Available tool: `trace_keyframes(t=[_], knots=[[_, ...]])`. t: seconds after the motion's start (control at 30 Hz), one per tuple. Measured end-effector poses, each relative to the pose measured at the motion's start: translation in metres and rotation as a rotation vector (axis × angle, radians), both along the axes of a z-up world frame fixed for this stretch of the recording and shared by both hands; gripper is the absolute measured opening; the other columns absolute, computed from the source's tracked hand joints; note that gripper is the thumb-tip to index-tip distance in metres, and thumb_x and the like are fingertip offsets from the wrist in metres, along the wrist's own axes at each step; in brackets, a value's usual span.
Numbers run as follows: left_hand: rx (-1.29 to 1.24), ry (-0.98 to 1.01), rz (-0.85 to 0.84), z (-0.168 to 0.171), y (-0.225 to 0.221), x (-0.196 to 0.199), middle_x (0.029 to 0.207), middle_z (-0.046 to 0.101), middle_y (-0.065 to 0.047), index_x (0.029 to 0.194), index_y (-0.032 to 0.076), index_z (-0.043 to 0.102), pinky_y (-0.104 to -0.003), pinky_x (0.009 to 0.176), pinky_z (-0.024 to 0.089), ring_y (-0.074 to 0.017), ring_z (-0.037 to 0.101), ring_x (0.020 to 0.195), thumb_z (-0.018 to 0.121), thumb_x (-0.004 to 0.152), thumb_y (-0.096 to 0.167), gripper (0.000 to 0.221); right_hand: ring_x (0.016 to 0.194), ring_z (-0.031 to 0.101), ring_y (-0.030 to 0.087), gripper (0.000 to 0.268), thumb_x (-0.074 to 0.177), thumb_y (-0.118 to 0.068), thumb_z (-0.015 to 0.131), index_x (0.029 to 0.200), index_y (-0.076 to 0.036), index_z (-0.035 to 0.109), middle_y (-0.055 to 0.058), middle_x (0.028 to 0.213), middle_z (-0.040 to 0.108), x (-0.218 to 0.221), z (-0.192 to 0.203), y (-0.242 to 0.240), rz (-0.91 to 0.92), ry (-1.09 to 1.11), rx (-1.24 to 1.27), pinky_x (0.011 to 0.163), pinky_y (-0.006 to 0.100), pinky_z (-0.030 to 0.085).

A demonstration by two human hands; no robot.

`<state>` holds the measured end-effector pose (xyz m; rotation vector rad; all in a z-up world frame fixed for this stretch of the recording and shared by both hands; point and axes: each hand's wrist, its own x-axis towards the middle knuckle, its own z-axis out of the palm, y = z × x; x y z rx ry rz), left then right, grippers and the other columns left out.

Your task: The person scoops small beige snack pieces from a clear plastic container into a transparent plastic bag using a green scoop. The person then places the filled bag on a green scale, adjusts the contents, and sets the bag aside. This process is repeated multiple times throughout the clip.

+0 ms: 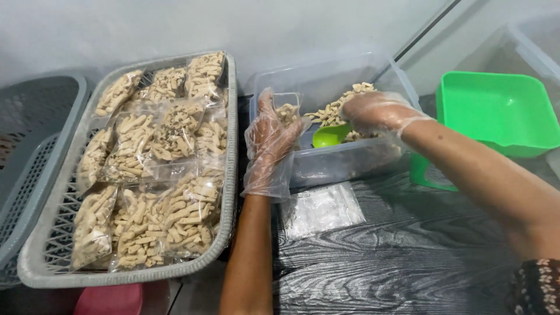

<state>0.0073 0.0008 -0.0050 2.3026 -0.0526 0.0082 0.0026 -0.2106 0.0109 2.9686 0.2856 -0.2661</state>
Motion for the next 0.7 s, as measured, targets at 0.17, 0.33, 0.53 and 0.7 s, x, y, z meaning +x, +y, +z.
trace_keyframes(t=[0.17, 0.33, 0.53, 0.7], knots=[[-0.005, 0.013, -0.017, 0.009, 0.0, -0.007, 0.139, 0.061, -0.013, 0.153, 0.033, 0.031, -0.057, 0.108, 0.046, -0.0407, 0.058, 0.131, 0.077, 0.071, 0.063, 0.099, 0.118, 0.068, 0.038, 0.042, 0.094, -0.004, 0.051, 0.132, -0.001, 0.07, 0.024, 0.123, 0.072, -0.029, 0.009, 0.033, -0.422, 0.214, -0.033, 0.097, 0.049, 0.055], [0.013, 0.019, -0.018, 0.015, -0.003, -0.012, 0.139, 0.061, -0.015, 0.154, 0.032, 0.03, -0.057, 0.108, 0.046, -0.0409, 0.057, 0.131, 0.077, 0.074, 0.06, 0.097, 0.124, 0.063, 0.044, 0.039, 0.091, -0.011, 0.064, 0.129, -0.001, 0.071, 0.026, 0.133, 0.068, -0.024, -0.014, -0.016, -0.288, 0.198, 0.327, 0.108, 0.053, 0.048], [0.054, 0.027, -0.028, 0.022, -0.008, -0.016, 0.137, 0.062, -0.016, 0.152, 0.032, 0.031, -0.057, 0.107, 0.046, -0.0413, 0.059, 0.129, 0.076, 0.076, 0.058, 0.092, 0.114, 0.068, 0.034, 0.046, 0.092, -0.045, 0.066, 0.132, -0.022, 0.061, 0.016, 0.131, 0.065, 0.004, 0.018, -0.008, 0.014, 0.045, 0.594, 0.101, 0.054, 0.051], [0.119, 0.064, -0.014, 0.036, -0.012, -0.037, 0.136, 0.064, -0.011, 0.151, 0.034, 0.03, -0.056, 0.107, 0.047, -0.0379, 0.06, 0.129, 0.067, 0.081, 0.059, 0.083, 0.104, 0.073, 0.035, 0.055, 0.096, -0.031, 0.072, 0.142, -0.009, 0.052, 0.029, 0.148, 0.047, -0.018, 0.038, 0.033, 0.223, 0.005, 0.874, 0.095, 0.06, 0.055]])
